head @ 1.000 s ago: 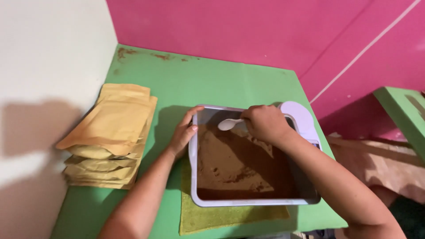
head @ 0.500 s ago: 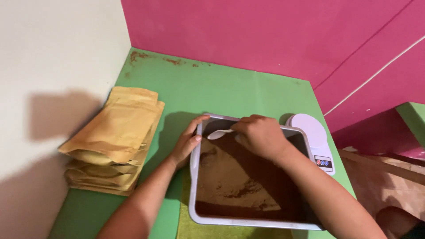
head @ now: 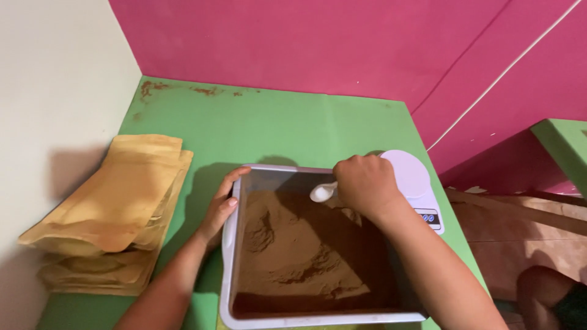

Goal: Stirring and leveling finely ground coffee in a metal tray using a plastic spoon, likely as part of a packaging or quality control process.

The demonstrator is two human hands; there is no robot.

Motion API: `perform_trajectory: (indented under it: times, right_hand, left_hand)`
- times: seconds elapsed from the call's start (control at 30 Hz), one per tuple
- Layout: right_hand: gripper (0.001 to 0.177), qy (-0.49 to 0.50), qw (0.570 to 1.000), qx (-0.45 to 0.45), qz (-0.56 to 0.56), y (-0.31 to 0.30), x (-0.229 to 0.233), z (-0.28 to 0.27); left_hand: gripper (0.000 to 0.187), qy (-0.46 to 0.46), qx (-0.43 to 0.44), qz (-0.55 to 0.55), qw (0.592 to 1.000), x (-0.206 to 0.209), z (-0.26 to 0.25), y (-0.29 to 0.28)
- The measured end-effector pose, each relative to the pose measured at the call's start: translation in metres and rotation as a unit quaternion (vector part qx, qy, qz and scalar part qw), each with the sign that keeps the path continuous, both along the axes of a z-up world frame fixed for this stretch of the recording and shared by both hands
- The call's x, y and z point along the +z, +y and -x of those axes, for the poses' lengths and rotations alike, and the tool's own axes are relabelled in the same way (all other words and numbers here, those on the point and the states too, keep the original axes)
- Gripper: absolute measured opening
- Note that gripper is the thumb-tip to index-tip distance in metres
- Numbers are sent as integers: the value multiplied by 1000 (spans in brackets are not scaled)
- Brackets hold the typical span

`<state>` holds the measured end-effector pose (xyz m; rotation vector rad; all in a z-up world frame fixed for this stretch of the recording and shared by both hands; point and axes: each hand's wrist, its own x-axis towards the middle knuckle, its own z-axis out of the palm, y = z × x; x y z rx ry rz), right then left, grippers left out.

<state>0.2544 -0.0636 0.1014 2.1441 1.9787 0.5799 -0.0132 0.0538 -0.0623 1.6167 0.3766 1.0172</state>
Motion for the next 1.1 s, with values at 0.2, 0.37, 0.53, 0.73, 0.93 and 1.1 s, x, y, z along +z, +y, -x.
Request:
perform_trajectory:
  times: [0.2, 0.37, 0.53, 0.73, 0.93, 1.1]
  right_hand:
    - [16, -8, 995, 94, 24, 14, -58, 2]
    - [16, 85, 991, 91, 57, 20, -71, 30]
    - [20, 180, 969, 153, 65, 24, -43, 55]
    - [9, 234, 935, 262, 51, 20, -21, 38]
    - [18, 214, 939, 267, 28, 15, -28, 51]
    - [15, 90, 975, 201, -17, 32, -58, 26]
  left_hand:
    - [79, 10, 10, -7, 1000, 2, 1, -2]
    - [80, 5, 13, -1, 1000, -1, -1, -3]
    - [80, 0, 12, 7, 1000, 6, 0, -6]
    - [79, 1, 6, -15, 1000, -9, -1, 5]
    - [80, 5, 0, -22, 1000, -17, -2, 12]
    - [79, -15, 9, -8, 1000, -11, -3, 2]
